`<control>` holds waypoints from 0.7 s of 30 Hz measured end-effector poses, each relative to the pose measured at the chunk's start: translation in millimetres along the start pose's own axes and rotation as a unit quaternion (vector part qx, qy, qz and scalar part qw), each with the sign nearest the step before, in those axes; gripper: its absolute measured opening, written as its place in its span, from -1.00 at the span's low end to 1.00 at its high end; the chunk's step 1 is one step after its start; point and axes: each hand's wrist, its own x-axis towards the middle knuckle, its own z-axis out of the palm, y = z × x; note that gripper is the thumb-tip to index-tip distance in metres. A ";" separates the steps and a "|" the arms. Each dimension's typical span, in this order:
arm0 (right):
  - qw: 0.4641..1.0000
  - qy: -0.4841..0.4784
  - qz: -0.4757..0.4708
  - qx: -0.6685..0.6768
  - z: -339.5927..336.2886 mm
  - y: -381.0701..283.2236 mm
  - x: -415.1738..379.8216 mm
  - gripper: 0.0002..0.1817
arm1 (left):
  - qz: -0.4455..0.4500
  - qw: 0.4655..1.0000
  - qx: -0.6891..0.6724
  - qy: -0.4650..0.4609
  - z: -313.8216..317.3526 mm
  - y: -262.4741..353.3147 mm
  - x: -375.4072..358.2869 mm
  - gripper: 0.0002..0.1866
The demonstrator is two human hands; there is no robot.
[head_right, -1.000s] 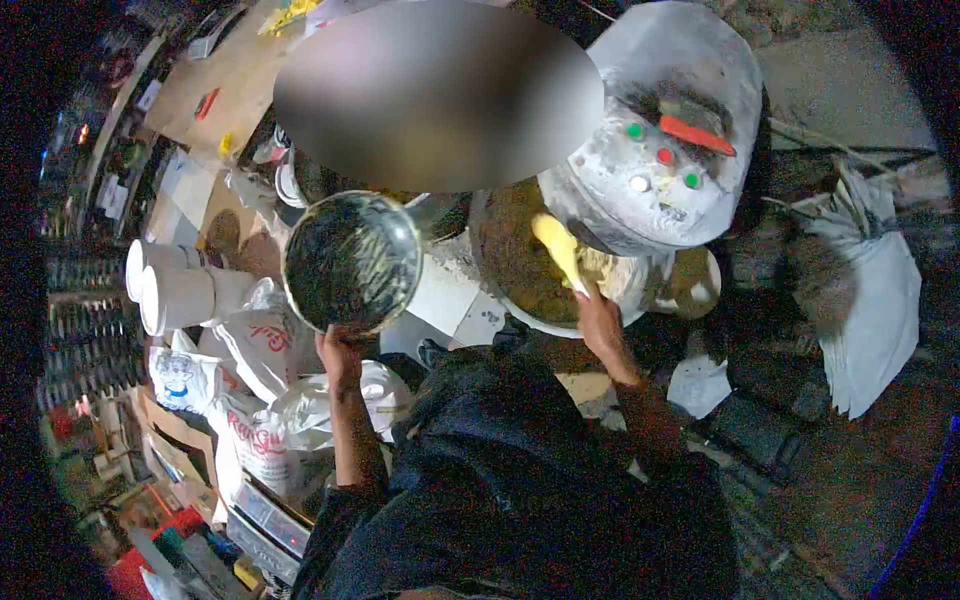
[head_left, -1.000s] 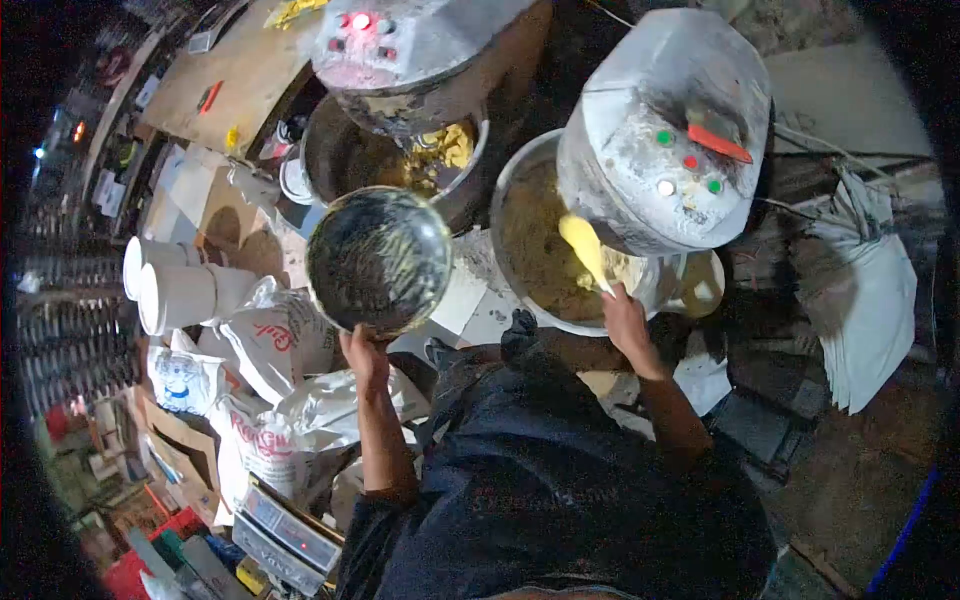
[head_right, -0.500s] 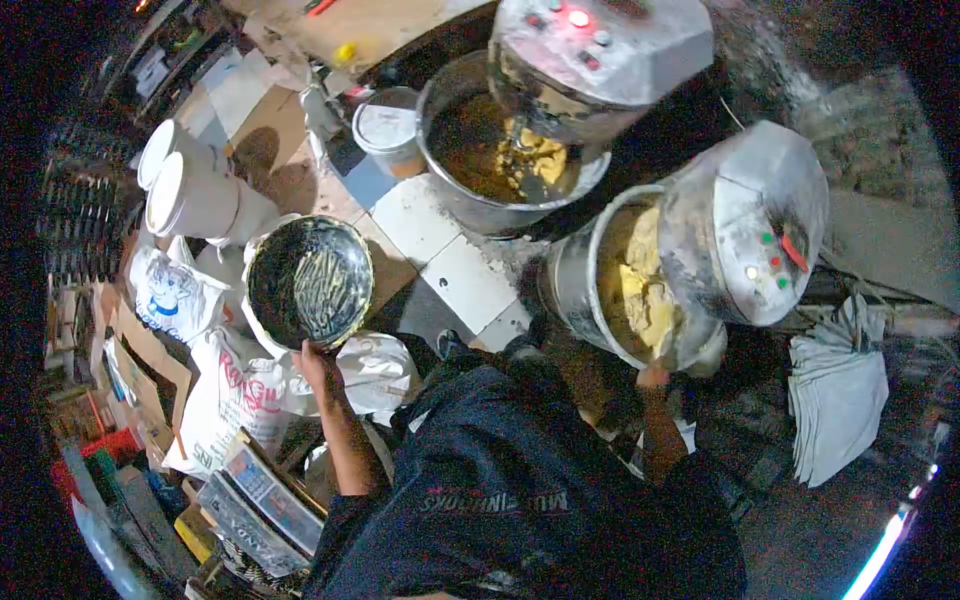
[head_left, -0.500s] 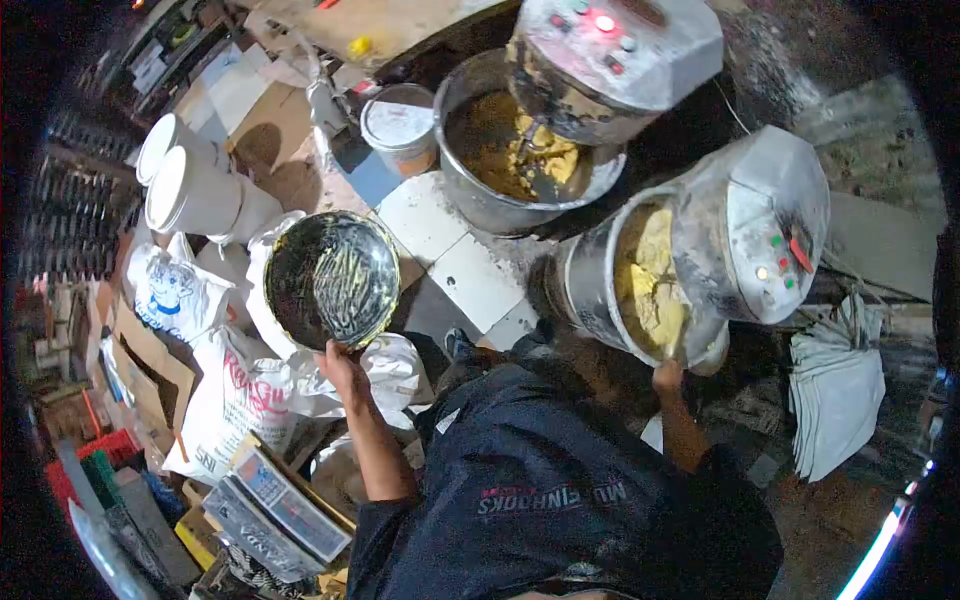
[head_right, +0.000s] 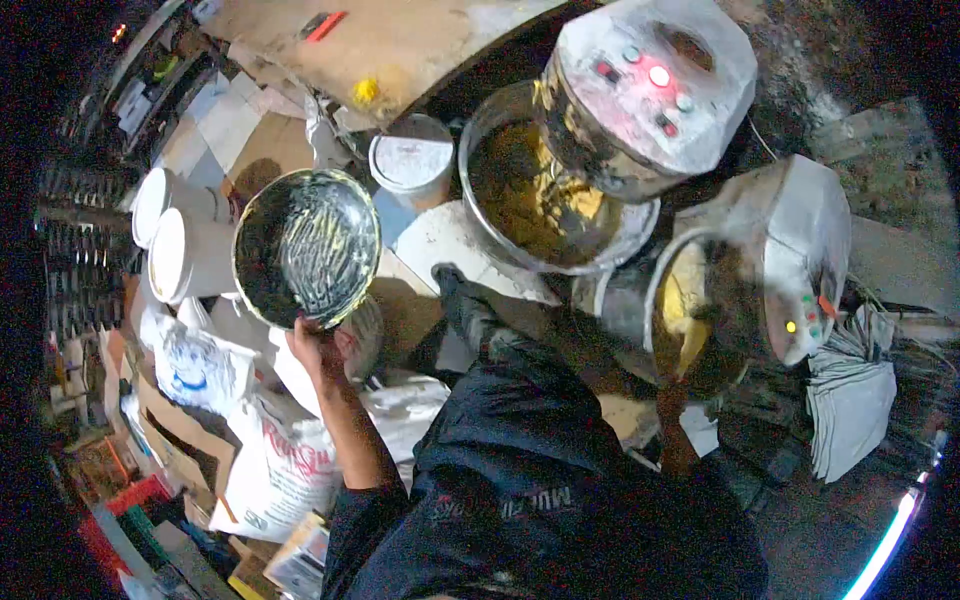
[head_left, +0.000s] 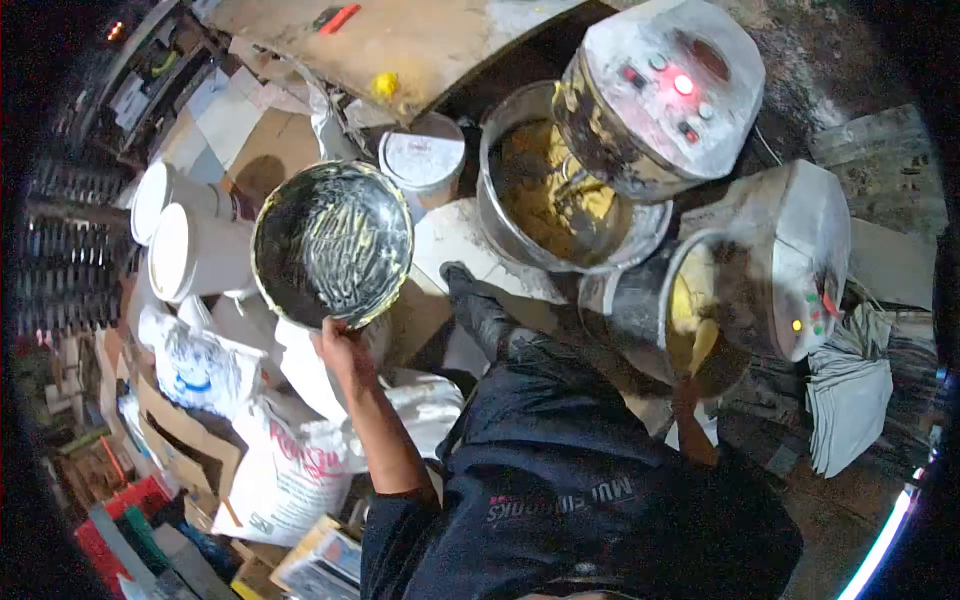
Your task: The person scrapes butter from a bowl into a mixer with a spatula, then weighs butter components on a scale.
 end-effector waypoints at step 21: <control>0.698 -0.026 0.069 0.712 -44.6 -670.2 662.9 -0.64 | 0.020 0.982 -0.041 0.181 -12.4 155.4 339.1 -0.89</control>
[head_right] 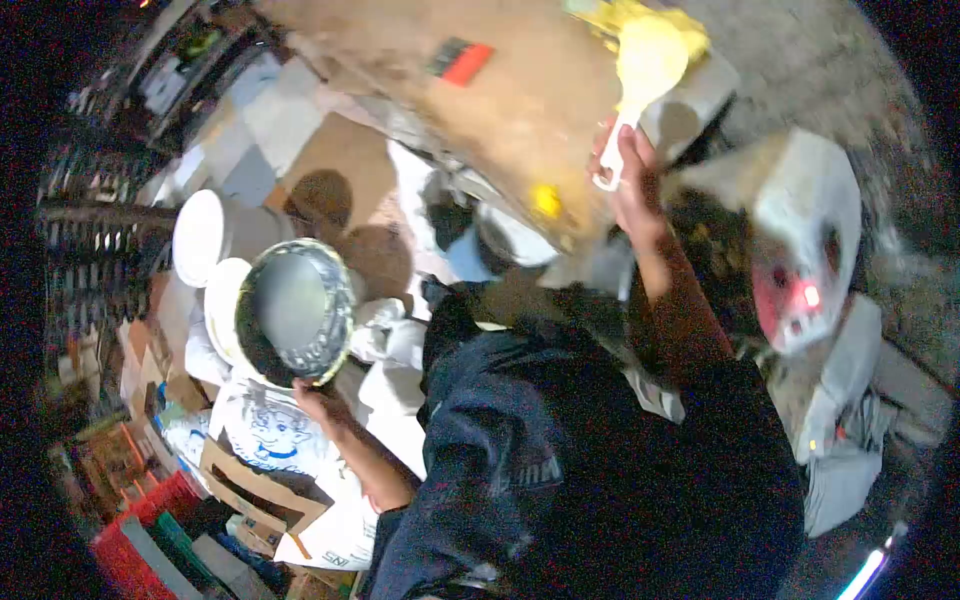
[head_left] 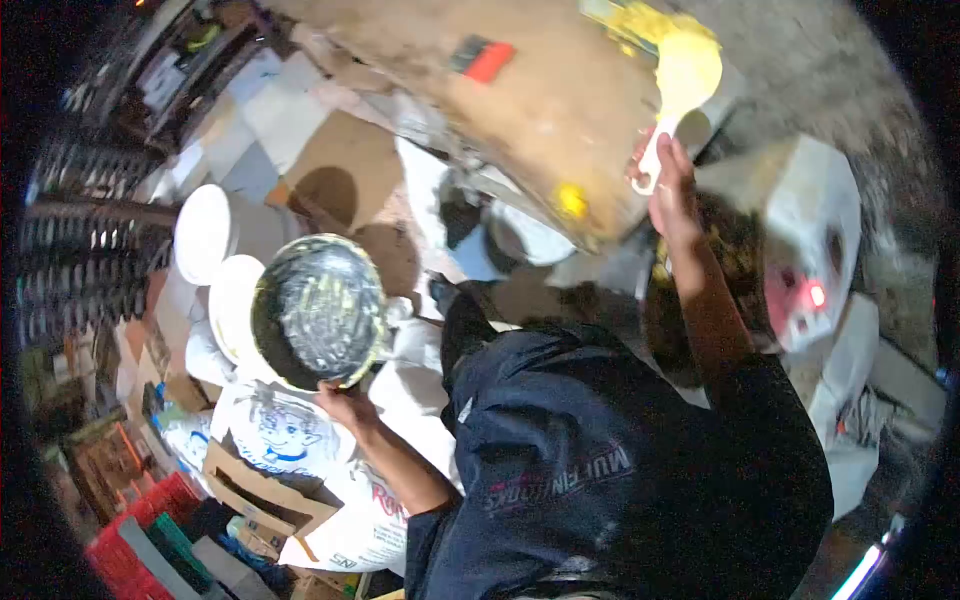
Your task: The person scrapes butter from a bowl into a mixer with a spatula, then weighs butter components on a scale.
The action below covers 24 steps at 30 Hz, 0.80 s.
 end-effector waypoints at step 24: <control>0.961 0.205 0.066 0.176 242.9 187.2 343.9 -0.70 | -0.068 0.925 0.159 -0.338 474.0 65.7 355.1 -0.84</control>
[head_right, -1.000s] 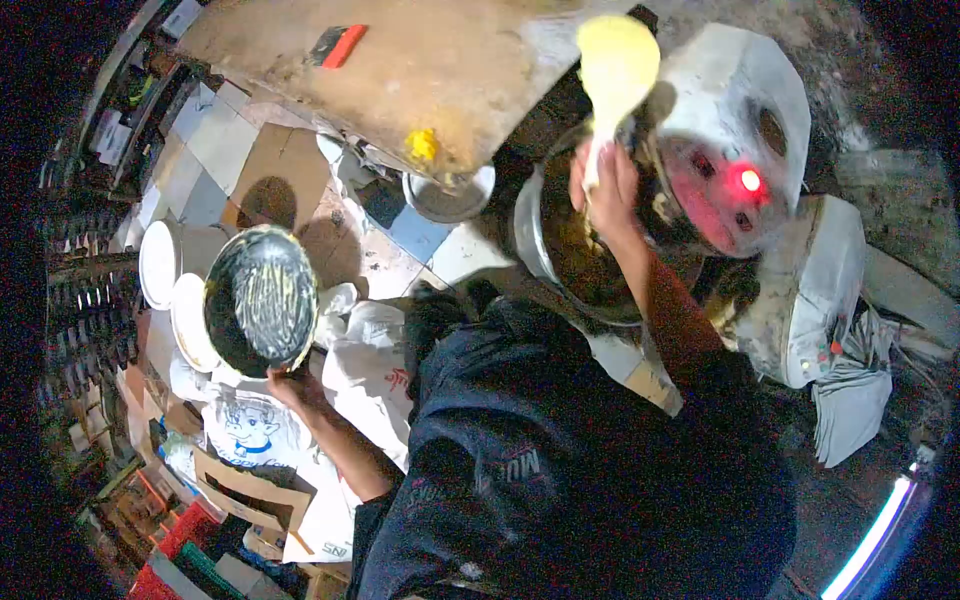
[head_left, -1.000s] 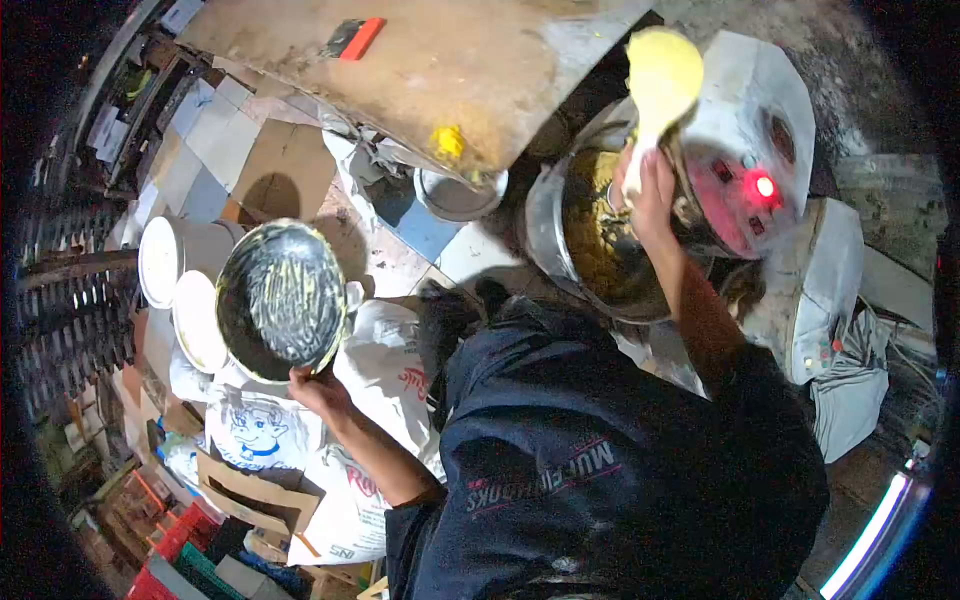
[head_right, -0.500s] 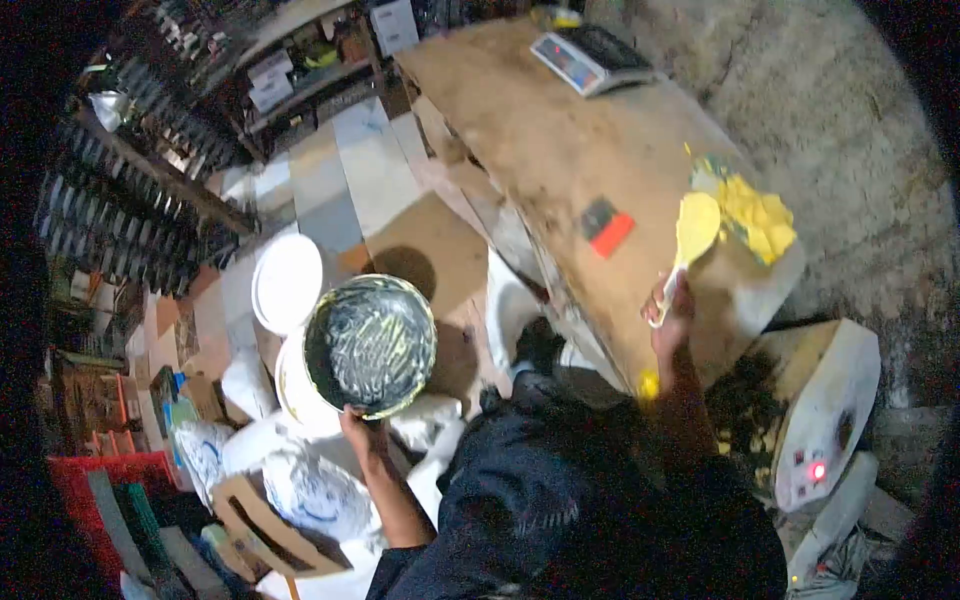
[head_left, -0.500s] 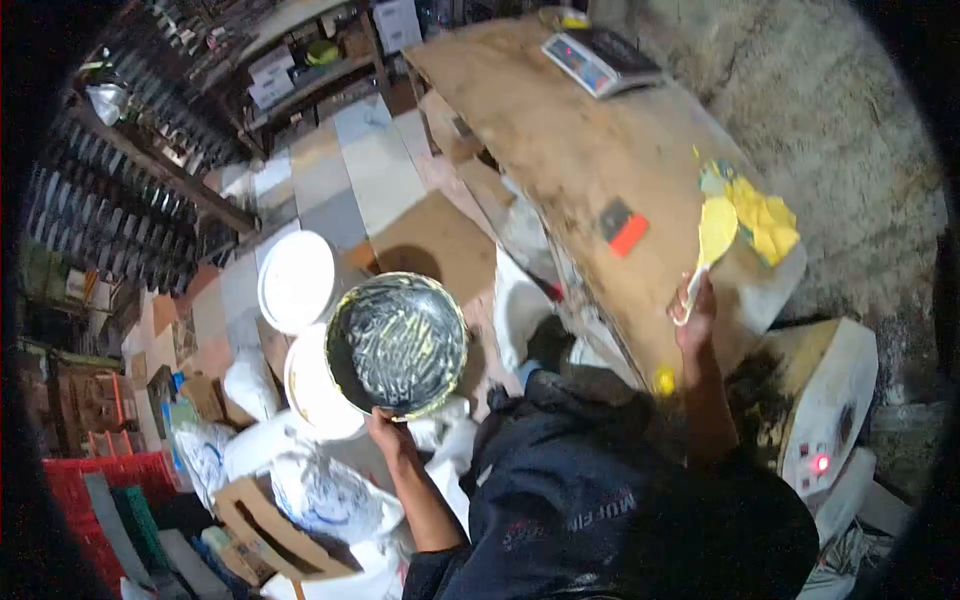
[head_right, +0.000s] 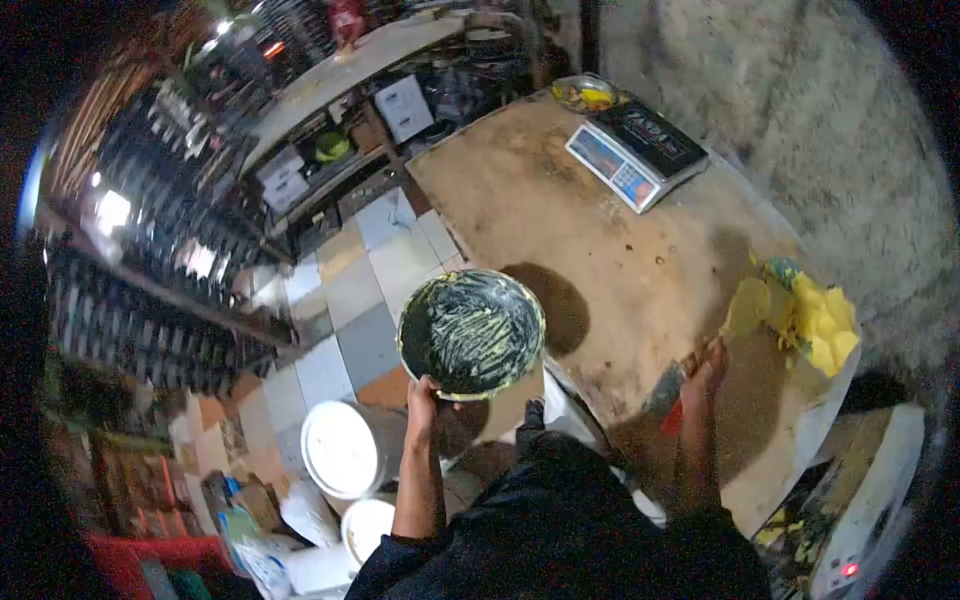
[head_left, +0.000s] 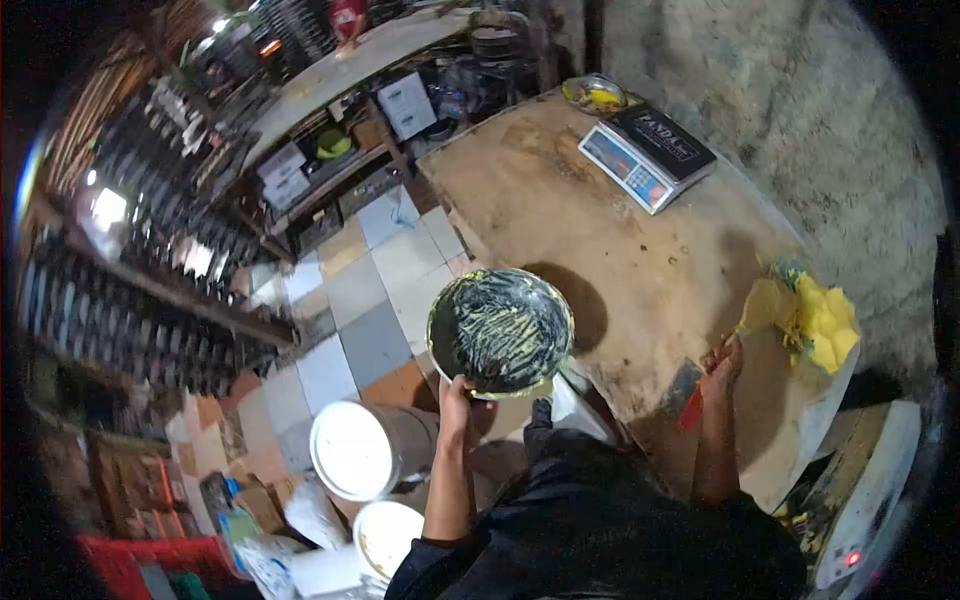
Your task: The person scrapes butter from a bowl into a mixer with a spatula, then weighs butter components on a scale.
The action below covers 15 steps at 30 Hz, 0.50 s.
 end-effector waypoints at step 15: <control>0.977 0.181 -0.038 -0.101 35.1 43.7 -48.1 -0.70 | 0.017 0.963 0.105 -0.249 235.7 12.7 281.7 -0.69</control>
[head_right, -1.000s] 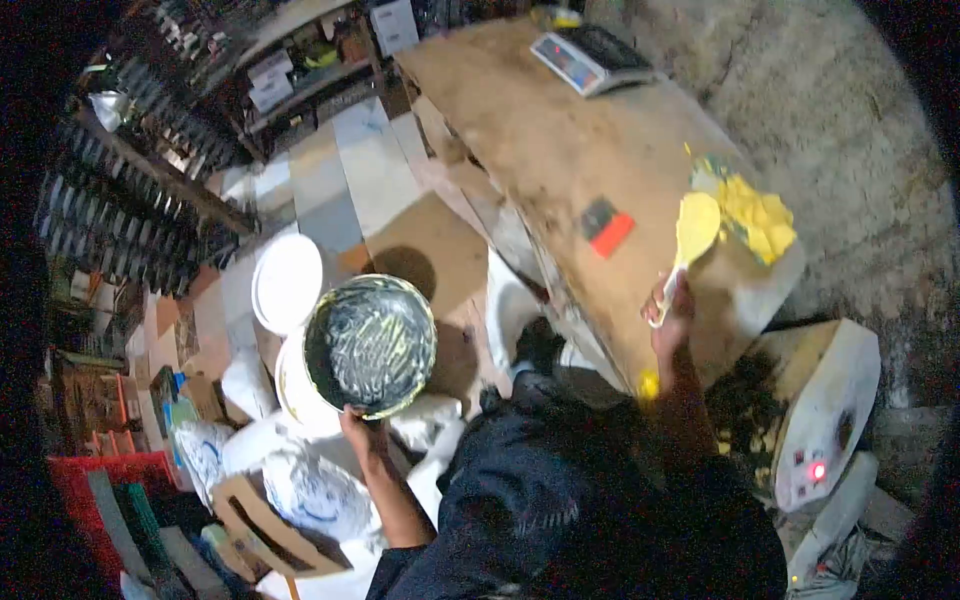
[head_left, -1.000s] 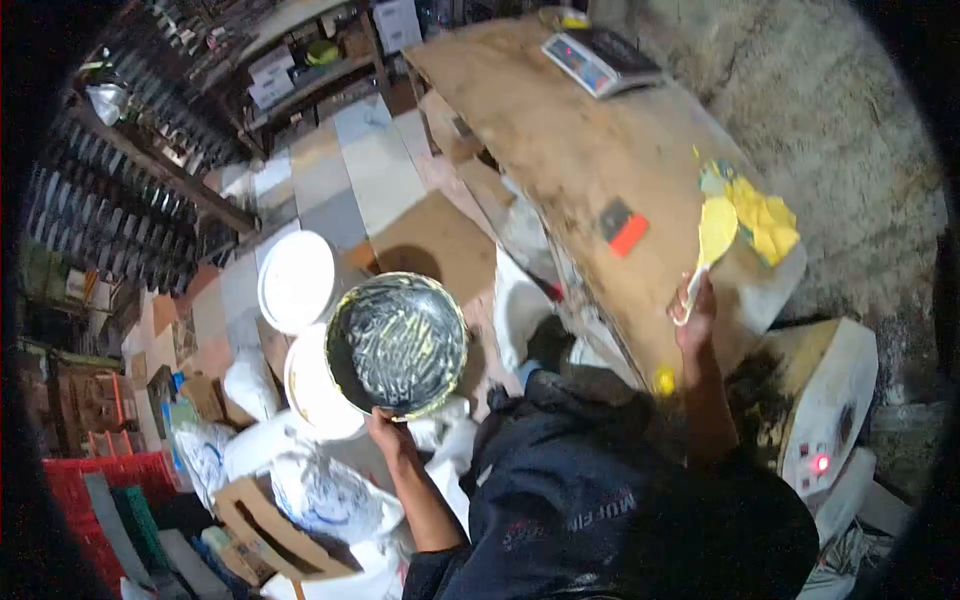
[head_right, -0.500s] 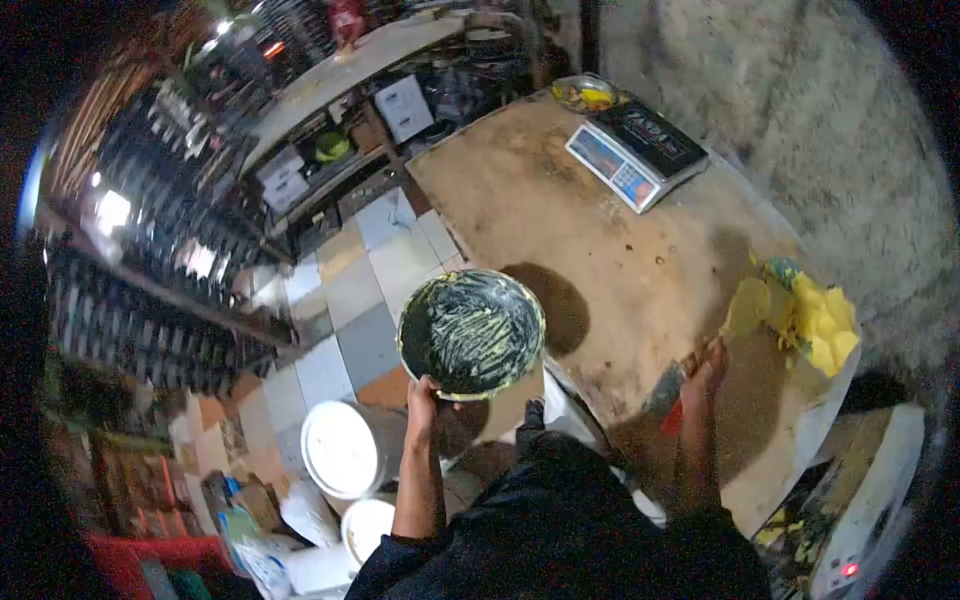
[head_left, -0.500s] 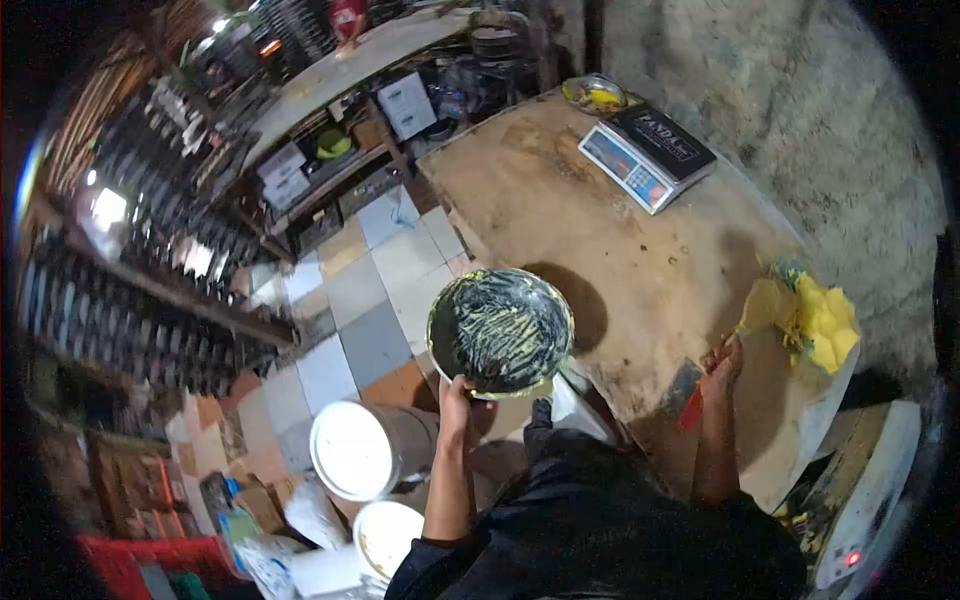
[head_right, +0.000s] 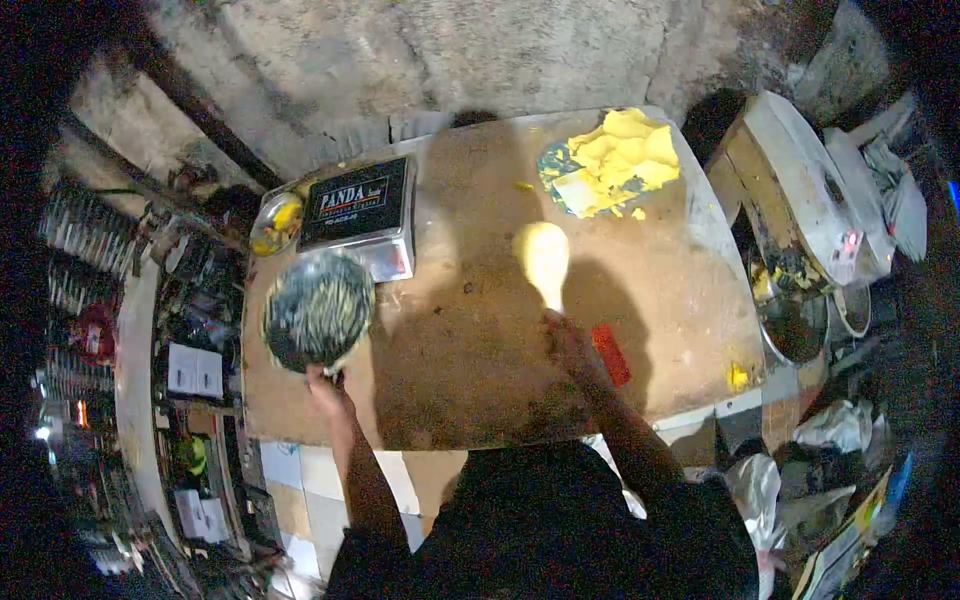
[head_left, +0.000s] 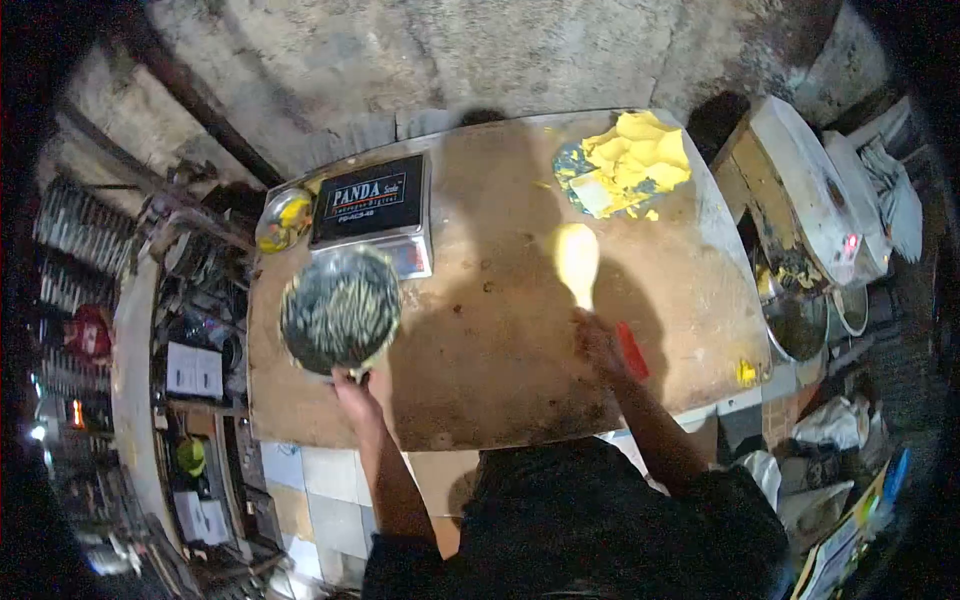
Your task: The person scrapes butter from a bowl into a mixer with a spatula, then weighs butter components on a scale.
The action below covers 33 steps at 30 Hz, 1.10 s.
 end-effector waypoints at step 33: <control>0.928 0.366 -0.053 -0.035 32.2 38.1 -95.2 -0.78 | 0.313 0.756 0.382 -0.429 82.7 -96.0 130.7 -0.19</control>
